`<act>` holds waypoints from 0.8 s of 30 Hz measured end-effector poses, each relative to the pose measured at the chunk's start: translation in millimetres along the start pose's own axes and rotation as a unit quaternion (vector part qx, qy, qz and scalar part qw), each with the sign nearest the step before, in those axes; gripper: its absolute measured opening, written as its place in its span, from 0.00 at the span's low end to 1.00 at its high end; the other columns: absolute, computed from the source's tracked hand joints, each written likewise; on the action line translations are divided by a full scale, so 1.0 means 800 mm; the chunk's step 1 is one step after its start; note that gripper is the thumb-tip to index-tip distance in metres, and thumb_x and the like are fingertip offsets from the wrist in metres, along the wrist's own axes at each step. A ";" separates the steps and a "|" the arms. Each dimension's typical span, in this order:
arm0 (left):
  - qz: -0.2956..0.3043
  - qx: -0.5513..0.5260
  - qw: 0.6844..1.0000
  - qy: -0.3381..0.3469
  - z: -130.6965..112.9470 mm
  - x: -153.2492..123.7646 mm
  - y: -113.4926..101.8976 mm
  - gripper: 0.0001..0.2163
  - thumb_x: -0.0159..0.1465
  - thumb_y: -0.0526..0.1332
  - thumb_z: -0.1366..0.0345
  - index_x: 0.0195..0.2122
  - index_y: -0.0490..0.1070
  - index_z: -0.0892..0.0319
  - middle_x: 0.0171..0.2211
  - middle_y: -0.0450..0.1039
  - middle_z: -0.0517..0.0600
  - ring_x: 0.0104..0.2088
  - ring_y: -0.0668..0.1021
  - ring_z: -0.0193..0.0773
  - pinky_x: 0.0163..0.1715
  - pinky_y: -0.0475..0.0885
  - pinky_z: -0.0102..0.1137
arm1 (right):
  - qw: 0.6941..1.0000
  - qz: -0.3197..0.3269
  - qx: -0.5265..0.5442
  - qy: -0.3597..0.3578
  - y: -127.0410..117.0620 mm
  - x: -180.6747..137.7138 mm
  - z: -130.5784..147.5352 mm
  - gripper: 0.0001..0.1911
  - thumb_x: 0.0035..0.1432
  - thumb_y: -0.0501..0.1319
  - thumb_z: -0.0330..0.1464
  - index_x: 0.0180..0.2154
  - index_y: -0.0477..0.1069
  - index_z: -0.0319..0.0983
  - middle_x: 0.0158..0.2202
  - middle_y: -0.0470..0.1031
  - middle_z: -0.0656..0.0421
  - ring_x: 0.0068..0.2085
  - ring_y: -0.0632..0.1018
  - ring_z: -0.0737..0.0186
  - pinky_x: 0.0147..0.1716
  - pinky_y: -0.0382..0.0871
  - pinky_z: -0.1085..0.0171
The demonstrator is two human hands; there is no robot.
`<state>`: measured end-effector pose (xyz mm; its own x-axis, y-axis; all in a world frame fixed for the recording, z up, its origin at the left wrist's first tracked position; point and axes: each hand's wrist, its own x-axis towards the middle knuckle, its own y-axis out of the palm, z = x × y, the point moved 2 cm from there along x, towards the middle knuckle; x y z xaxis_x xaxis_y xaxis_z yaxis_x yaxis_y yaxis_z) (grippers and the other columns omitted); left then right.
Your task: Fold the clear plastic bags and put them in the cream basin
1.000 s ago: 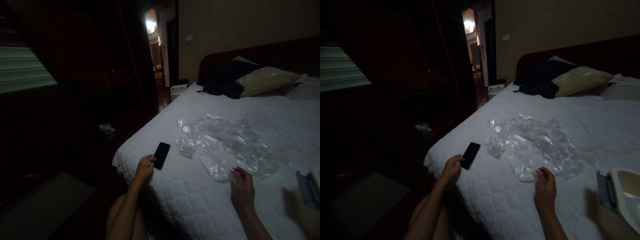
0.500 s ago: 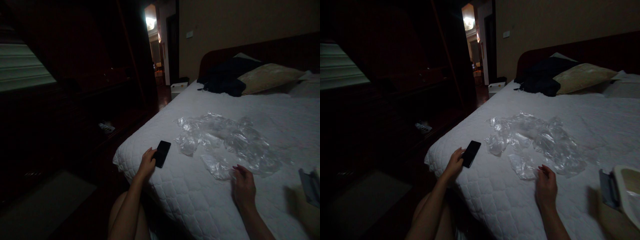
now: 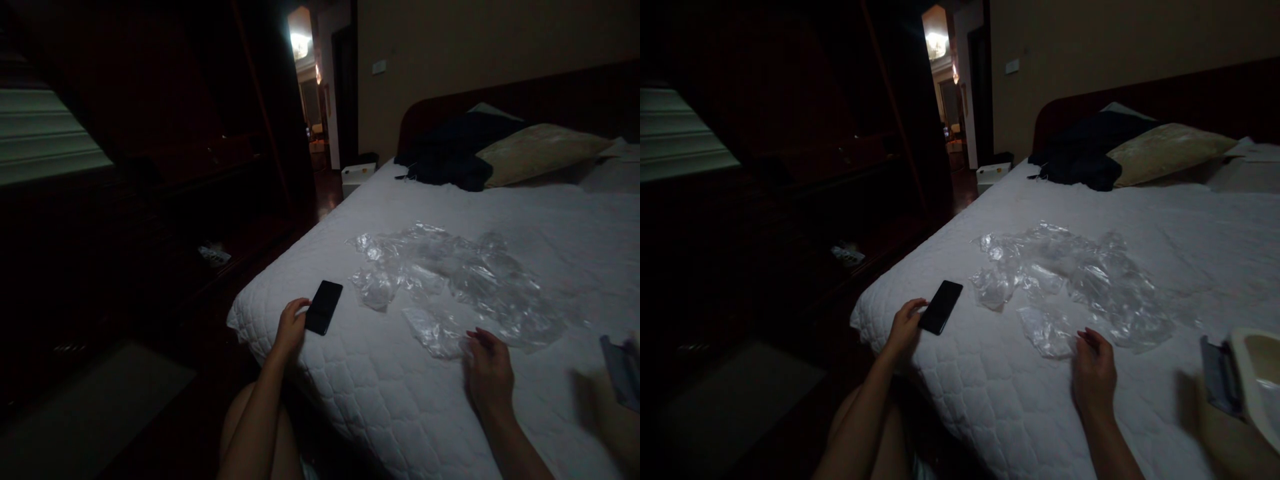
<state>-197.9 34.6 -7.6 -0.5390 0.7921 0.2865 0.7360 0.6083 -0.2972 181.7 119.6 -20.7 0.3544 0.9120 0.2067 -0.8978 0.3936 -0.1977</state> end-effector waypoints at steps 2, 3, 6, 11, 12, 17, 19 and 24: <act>0.006 -0.001 1.000 -0.010 -0.001 -0.001 0.000 0.15 0.52 0.51 0.75 0.38 0.71 0.60 0.41 0.71 0.52 0.45 0.72 0.39 0.46 0.66 0.35 | 1.000 0.000 -0.002 0.000 0.000 -0.001 0.001 0.22 0.48 0.55 0.40 0.44 0.64 0.35 0.39 0.70 0.52 0.42 0.70 0.54 0.44 0.60 0.55; 0.008 0.003 1.000 -0.011 -0.002 -0.001 0.000 0.14 0.52 0.51 0.75 0.37 0.71 0.60 0.40 0.71 0.52 0.44 0.72 0.39 0.46 0.66 0.35 | 1.000 0.000 -0.004 0.000 0.000 -0.001 0.002 0.23 0.48 0.55 0.40 0.44 0.64 0.35 0.39 0.69 0.52 0.42 0.70 0.54 0.44 0.60 0.55; 0.008 0.033 0.999 0.011 -0.007 -0.003 0.001 0.15 0.52 0.50 0.75 0.37 0.71 0.60 0.40 0.71 0.52 0.44 0.72 0.38 0.46 0.66 0.35 | 1.000 0.003 -0.005 0.004 -0.001 -0.002 0.004 0.23 0.48 0.55 0.40 0.44 0.63 0.35 0.39 0.69 0.52 0.42 0.70 0.54 0.44 0.60 0.56; 0.026 0.152 0.983 0.096 -0.013 -0.005 0.008 0.16 0.52 0.51 0.76 0.39 0.70 0.58 0.42 0.69 0.51 0.46 0.70 0.39 0.50 0.62 0.38 | 1.000 0.007 0.008 0.002 -0.001 -0.002 0.002 0.23 0.48 0.56 0.41 0.45 0.63 0.35 0.39 0.69 0.52 0.42 0.70 0.55 0.45 0.59 0.56; 0.029 0.169 0.980 0.104 -0.014 -0.004 0.010 0.15 0.53 0.51 0.76 0.39 0.70 0.58 0.42 0.69 0.51 0.46 0.70 0.39 0.50 0.62 0.38 | 1.000 0.006 0.009 0.000 -0.001 -0.002 0.001 0.23 0.48 0.56 0.41 0.45 0.63 0.35 0.40 0.69 0.52 0.43 0.70 0.55 0.45 0.60 0.56; 0.041 0.238 0.959 0.147 -0.033 0.007 0.032 0.15 0.57 0.51 0.73 0.44 0.68 0.57 0.46 0.67 0.53 0.51 0.65 0.41 0.52 0.59 0.41 | 1.000 0.003 -0.003 -0.007 0.000 0.000 -0.003 0.22 0.49 0.56 0.40 0.45 0.63 0.36 0.40 0.69 0.52 0.43 0.70 0.54 0.45 0.59 0.55; 0.050 0.261 0.948 0.176 -0.045 0.016 0.046 0.14 0.58 0.52 0.70 0.46 0.66 0.58 0.48 0.67 0.53 0.53 0.63 0.42 0.54 0.57 0.42 | 1.000 0.007 -0.003 -0.005 0.001 0.000 -0.003 0.22 0.49 0.56 0.40 0.45 0.63 0.36 0.40 0.69 0.52 0.43 0.70 0.54 0.45 0.59 0.55; 0.103 0.309 0.924 0.200 -0.059 0.037 0.079 0.17 0.57 0.55 0.66 0.49 0.63 0.60 0.48 0.67 0.55 0.55 0.61 0.45 0.56 0.49 0.46 | 1.000 0.009 -0.001 -0.006 0.000 -0.001 0.003 0.22 0.50 0.55 0.40 0.45 0.63 0.36 0.40 0.69 0.52 0.43 0.70 0.55 0.44 0.60 0.56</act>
<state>-148.0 93.8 25.0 -0.1283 0.8872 0.4432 0.3654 0.4577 -0.8105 181.0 118.4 -18.6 0.3353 0.9171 0.2156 -0.9032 0.3780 -0.2034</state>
